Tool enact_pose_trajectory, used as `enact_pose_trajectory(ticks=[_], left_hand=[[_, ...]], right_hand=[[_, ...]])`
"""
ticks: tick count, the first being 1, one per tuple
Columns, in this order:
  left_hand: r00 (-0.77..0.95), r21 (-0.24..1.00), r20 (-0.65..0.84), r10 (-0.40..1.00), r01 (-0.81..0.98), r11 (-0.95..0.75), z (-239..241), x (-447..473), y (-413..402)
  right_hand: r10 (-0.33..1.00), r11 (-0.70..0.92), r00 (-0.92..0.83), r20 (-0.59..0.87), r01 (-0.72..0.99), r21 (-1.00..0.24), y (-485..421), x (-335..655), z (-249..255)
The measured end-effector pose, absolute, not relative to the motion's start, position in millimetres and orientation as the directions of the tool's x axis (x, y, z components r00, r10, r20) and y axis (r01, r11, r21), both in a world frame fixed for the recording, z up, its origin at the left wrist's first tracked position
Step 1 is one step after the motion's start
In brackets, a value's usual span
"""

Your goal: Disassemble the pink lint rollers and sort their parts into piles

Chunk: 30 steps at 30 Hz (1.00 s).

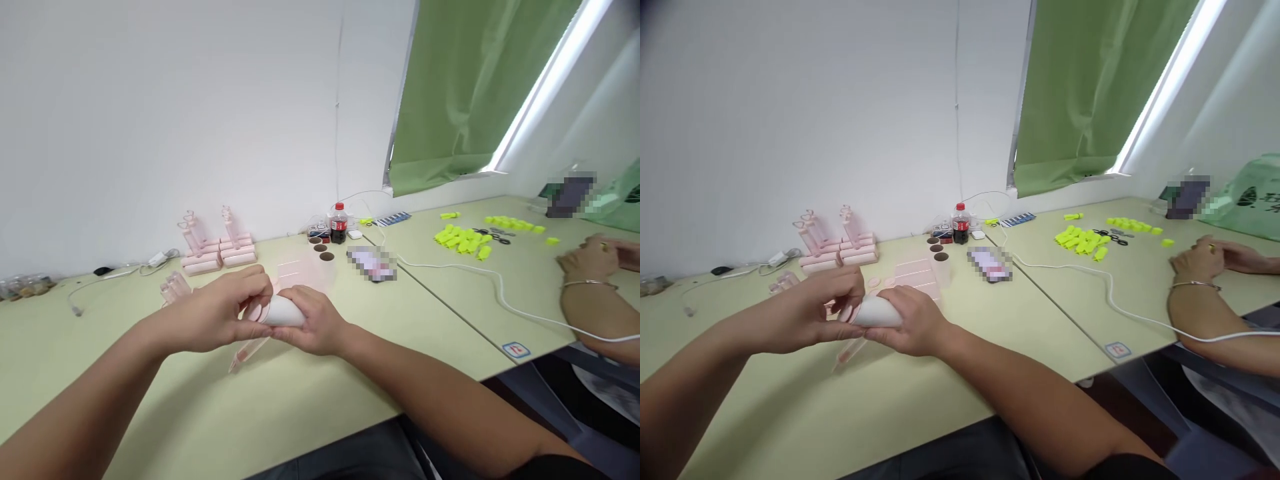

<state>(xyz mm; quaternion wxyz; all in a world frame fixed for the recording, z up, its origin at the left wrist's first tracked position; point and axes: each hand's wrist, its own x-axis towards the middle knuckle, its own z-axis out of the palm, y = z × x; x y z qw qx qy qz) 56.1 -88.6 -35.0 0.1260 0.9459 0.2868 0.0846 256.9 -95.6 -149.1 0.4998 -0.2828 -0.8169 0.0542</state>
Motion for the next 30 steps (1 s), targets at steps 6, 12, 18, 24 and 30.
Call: enact_pose_trajectory(ticks=[6, 12, 18, 24, 30], left_hand=[[0.829, 0.303, 0.116, 0.547, 0.495, -0.815, -33, 47, -96], [0.826, 0.363, 0.041, 0.562, 0.511, -0.779, -20, 45, -102], [0.797, 0.449, -0.005, 0.603, 0.541, -0.711, -12, 48, -111], [0.768, 0.403, 0.106, 0.632, 0.548, -0.733, -17, 55, -110], [0.727, 0.360, 0.235, 0.645, 0.552, -0.752, -30, 61, -101]], right_hand=[[0.353, 0.897, -0.358, 0.865, 0.391, -0.205, -93, 258, -141], [0.453, 0.874, -0.369, 0.811, 0.361, -0.325, -98, 255, -139], [0.483, 0.870, -0.317, 0.816, 0.273, -0.410, -105, 250, -142], [0.583, 0.813, -0.234, 0.778, 0.188, -0.552, -107, 252, -143], [0.811, 0.585, -0.029, 0.584, 0.022, -0.811, -100, 256, -151]])
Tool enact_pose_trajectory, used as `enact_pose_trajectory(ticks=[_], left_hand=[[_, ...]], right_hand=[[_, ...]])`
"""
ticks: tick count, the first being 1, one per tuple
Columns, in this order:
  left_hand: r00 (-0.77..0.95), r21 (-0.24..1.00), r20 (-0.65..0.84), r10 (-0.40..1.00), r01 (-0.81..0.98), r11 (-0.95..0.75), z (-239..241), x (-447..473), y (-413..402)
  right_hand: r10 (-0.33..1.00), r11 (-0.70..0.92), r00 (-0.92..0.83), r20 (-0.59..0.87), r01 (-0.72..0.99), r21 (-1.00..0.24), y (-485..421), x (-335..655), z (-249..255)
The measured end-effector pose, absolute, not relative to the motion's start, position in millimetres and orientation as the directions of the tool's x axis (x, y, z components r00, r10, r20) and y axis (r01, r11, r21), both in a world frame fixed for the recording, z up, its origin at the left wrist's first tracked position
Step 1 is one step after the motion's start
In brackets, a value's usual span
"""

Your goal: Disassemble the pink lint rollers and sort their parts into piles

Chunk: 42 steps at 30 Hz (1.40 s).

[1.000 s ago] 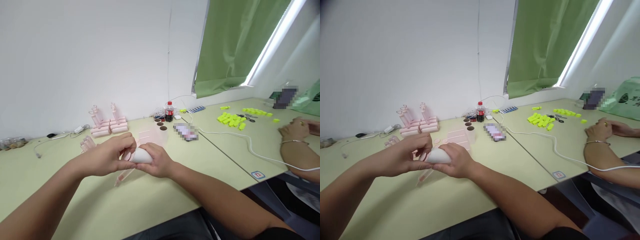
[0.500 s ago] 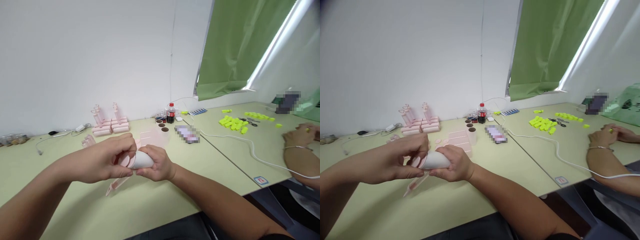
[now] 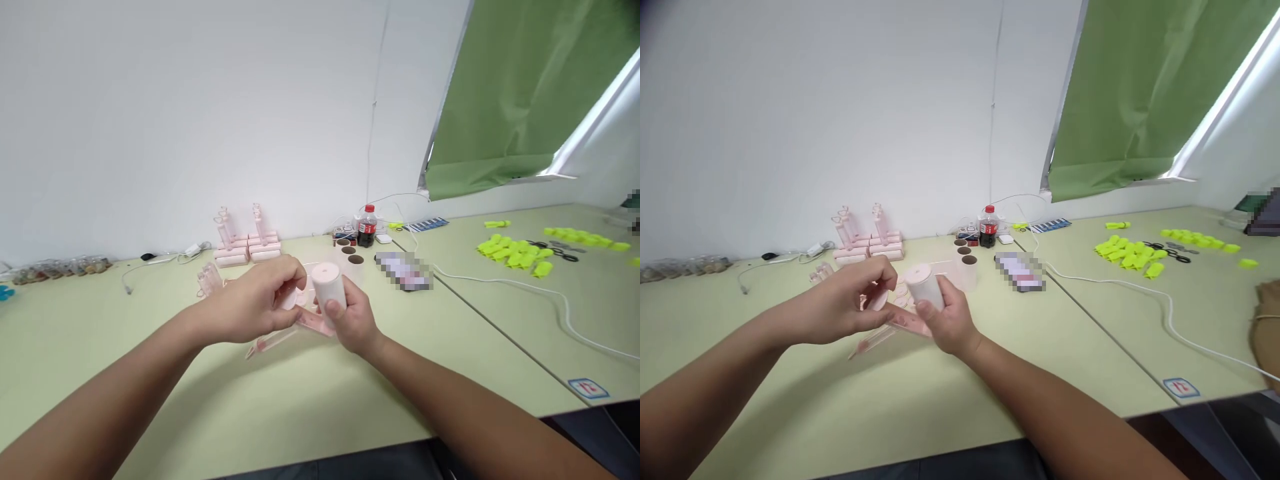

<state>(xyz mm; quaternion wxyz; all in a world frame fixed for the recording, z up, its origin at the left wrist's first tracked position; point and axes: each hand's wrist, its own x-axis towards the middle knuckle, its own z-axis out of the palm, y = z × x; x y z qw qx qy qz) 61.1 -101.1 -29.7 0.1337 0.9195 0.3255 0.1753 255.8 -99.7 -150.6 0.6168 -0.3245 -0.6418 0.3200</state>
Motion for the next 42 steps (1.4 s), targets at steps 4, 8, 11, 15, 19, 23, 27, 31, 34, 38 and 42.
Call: enact_pose_trajectory(ticks=[4, 8, 11, 15, 19, 23, 27, 31, 34, 38, 42], left_hand=[[0.653, 0.285, 0.341, 0.677, 0.614, -0.736, -35, 56, -96], [0.519, 0.291, 0.364, 0.774, 0.726, -0.624, -42, 44, -82], [0.477, 0.299, 0.281, 0.833, 0.781, -0.548, -53, 32, -66], [0.556, 0.269, 0.135, 0.820, 0.776, -0.570, -71, 22, -49], [0.591, 0.194, 0.039, 0.806, 0.787, -0.586, -93, 30, -40], [0.605, 0.075, 0.041, 0.795, 0.792, -0.607, -115, 48, -32], [0.615, -0.045, 0.048, 0.787, 0.789, -0.613, -128, 59, -26], [0.596, -0.051, 0.073, 0.799, 0.803, -0.594, -132, 59, -24], [0.512, 0.024, 0.168, 0.842, 0.852, -0.523, -131, 60, -30], [0.252, 0.479, 0.353, 0.901, 0.778, -0.406, -129, 64, -55], [0.287, 0.785, 0.358, 0.889, 0.423, -0.453, -130, 71, -83]], right_hand=[[0.904, 0.428, 0.092, 0.418, -0.176, -0.887, -88, 264, -153], [0.909, 0.416, 0.137, 0.394, -0.232, -0.879, -84, 267, -152], [0.919, 0.393, 0.072, 0.387, -0.204, -0.897, -87, 266, -151], [0.919, 0.391, 0.002, 0.394, -0.139, -0.910, -91, 264, -150], [0.912, 0.405, -0.022, 0.409, -0.098, -0.909, -93, 262, -149], [0.911, 0.406, -0.041, 0.410, -0.081, -0.910, -94, 261, -147], [0.933, 0.339, -0.086, 0.351, -0.123, -0.933, -95, 261, -146], [0.956, 0.198, -0.162, 0.245, -0.259, -0.945, -92, 262, -146], [0.955, 0.105, -0.245, 0.168, -0.249, -0.963, -89, 265, -143], [0.935, 0.020, -0.355, 0.012, 0.017, -1.000, -90, 274, -133], [0.892, -0.057, -0.430, -0.136, 0.193, -0.980, -93, 279, -128]])
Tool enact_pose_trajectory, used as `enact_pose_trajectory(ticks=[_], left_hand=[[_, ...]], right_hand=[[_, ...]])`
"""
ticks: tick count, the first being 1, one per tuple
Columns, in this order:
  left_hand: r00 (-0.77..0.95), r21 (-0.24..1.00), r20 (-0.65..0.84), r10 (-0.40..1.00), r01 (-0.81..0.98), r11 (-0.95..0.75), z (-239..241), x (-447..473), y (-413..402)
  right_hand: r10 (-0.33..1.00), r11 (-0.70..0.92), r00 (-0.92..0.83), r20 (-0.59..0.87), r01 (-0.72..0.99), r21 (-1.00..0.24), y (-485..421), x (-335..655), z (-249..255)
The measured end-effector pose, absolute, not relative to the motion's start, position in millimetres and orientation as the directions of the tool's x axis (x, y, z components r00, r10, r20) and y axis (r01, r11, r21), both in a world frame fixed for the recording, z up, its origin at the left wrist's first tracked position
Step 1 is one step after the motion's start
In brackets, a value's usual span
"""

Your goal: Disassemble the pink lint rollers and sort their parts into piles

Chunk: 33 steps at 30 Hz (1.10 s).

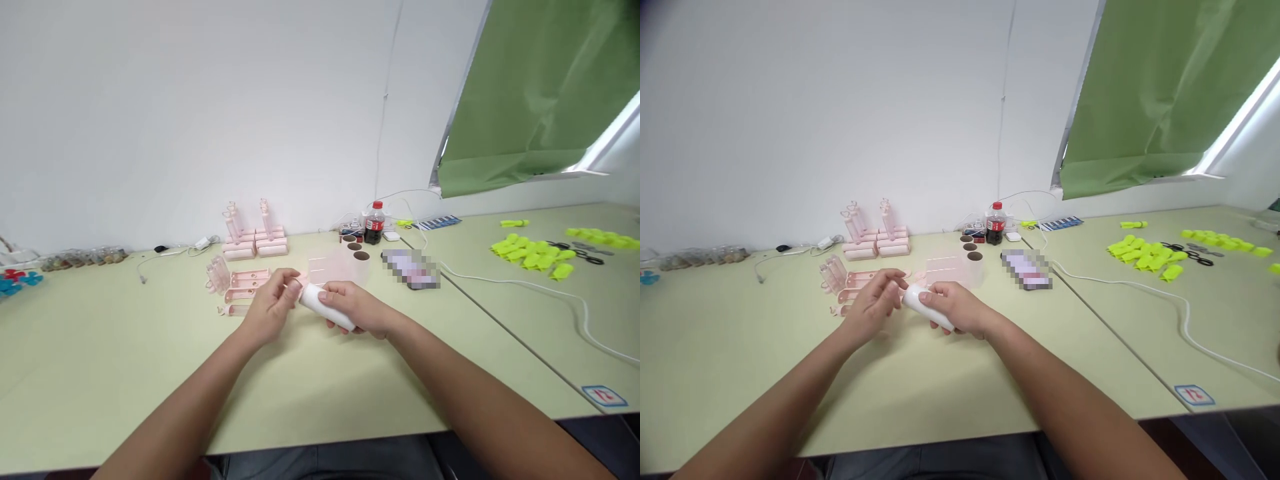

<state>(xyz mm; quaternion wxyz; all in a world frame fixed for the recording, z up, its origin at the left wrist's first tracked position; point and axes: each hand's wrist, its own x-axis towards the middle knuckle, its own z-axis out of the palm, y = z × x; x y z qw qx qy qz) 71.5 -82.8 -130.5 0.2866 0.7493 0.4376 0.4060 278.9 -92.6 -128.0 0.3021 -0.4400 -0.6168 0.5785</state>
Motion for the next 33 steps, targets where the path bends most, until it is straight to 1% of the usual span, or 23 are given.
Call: enact_pose_trajectory(ticks=[2, 4, 7, 9, 11, 13, 17, 24, 26, 29, 33], left_hand=[[0.368, 0.852, 0.316, 0.874, 0.295, -0.432, -134, 73, -88], [0.381, 0.928, 0.241, 0.892, 0.178, -0.327, -138, 73, -86], [0.309, 0.985, 0.158, 0.938, 0.012, -0.170, -144, 68, -77], [0.212, 0.988, 0.151, 0.966, -0.059, -0.142, -147, 64, -71], [0.138, 0.985, 0.147, 0.979, -0.110, -0.132, -149, 62, -68], [0.117, 0.981, 0.145, 0.982, -0.145, -0.128, -149, 61, -66], [0.127, 0.975, 0.157, 0.979, -0.176, -0.133, -147, 62, -68], [0.232, 0.967, 0.204, 0.951, -0.199, -0.158, -143, 57, -70], [0.237, 0.964, 0.216, 0.947, -0.205, -0.169, -144, 56, -70], [0.193, 0.956, 0.210, 0.958, -0.244, -0.160, -145, 57, -69], [0.117, 0.945, 0.137, 0.984, -0.314, -0.094, -145, 59, -66]], right_hand=[[0.879, -0.096, -0.448, -0.165, 0.172, -0.980, -93, 277, -129], [0.885, -0.141, -0.436, -0.165, 0.088, -0.986, -92, 276, -129], [0.901, -0.220, -0.404, -0.158, -0.111, -0.969, -90, 276, -128], [0.892, -0.272, -0.424, -0.156, -0.227, -0.935, -88, 279, -126], [0.880, -0.302, -0.450, -0.154, -0.280, -0.911, -86, 281, -124], [0.881, -0.297, -0.450, -0.147, -0.285, -0.911, -86, 283, -124], [0.877, -0.267, -0.464, -0.123, -0.258, -0.929, -86, 283, -123], [0.866, -0.222, -0.491, -0.095, -0.207, -0.953, -87, 286, -126], [0.864, -0.242, -0.493, -0.099, -0.235, -0.941, -86, 285, -127], [0.883, -0.269, -0.459, -0.098, -0.324, -0.907, -85, 284, -127], [0.936, -0.203, -0.345, -0.066, -0.376, -0.904, -82, 287, -124]])
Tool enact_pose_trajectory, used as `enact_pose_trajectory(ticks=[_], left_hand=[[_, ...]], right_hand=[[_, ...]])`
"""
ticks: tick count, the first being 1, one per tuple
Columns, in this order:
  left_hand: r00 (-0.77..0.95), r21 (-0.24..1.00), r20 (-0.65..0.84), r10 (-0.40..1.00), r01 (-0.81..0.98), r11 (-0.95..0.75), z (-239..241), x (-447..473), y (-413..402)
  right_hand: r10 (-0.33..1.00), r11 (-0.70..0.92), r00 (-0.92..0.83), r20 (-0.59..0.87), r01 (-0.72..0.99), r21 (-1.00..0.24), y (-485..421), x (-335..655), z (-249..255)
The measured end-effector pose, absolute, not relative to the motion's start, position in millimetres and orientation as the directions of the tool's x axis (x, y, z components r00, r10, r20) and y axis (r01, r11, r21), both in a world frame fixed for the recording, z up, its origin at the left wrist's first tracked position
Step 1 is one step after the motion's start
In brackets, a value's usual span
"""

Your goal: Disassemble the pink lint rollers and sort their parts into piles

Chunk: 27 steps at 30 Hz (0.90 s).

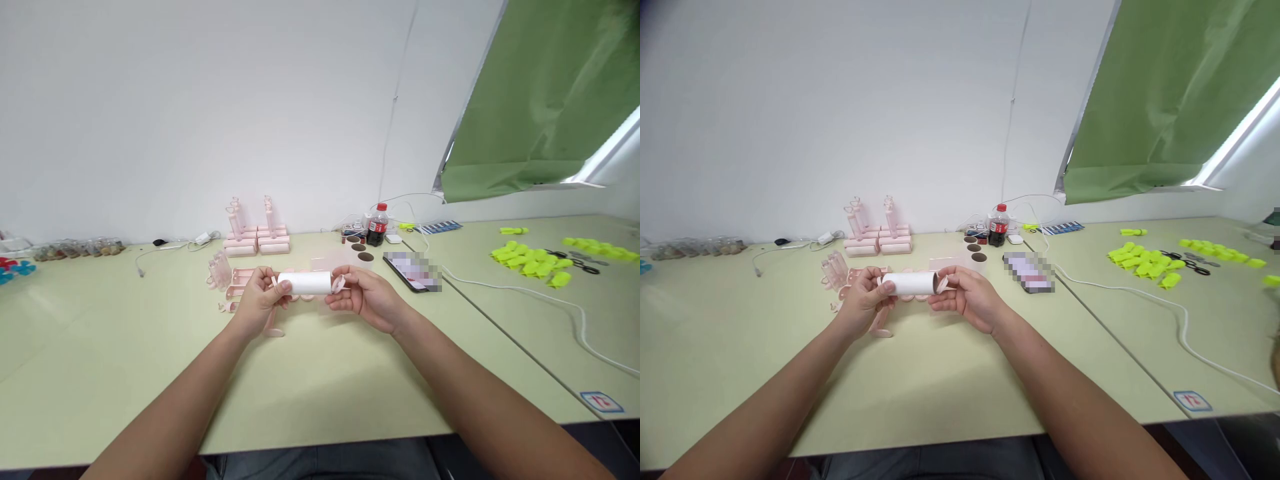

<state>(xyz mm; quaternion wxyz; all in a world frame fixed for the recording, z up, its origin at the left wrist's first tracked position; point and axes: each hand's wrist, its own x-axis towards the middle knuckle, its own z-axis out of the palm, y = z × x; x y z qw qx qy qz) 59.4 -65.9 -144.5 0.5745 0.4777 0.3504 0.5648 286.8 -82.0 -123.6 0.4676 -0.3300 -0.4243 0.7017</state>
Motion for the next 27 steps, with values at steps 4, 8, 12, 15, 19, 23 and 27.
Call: enact_pose_trajectory(ticks=[4, 8, 12, 15, 19, 23, 27], left_hand=[[0.082, 0.919, 0.079, 0.994, -0.392, -0.040, -142, 59, -64], [0.061, 0.858, 0.033, 0.998, -0.514, 0.003, -136, 55, -62], [0.000, 0.769, -0.035, 0.999, -0.638, 0.027, -129, 52, -59], [-0.040, 0.727, -0.074, 0.996, -0.687, 0.027, -125, 52, -59], [-0.043, 0.725, -0.065, 0.997, -0.689, 0.018, -121, 54, -62], [-0.011, 0.744, -0.063, 0.998, -0.667, 0.040, -119, 56, -65], [0.026, 0.763, -0.071, 0.997, -0.643, 0.071, -125, 61, -67]], right_hand=[[0.973, -0.114, -0.231, -0.023, -0.391, -0.913, -78, 296, -119], [0.989, 0.099, -0.097, 0.116, -0.161, -0.982, -76, 302, -118], [0.902, 0.430, -0.152, 0.404, 0.396, -0.812, -86, 288, -124], [0.784, 0.620, -0.453, 0.425, 0.612, -0.491, -101, 264, -139], [0.753, 0.656, -0.627, 0.199, 0.737, -0.162, -110, 234, -168], [0.805, 0.594, -0.562, 0.193, 0.756, -0.277, -101, 225, -179], [0.854, 0.517, -0.390, 0.344, 0.571, -0.638, -99, 231, -166]])
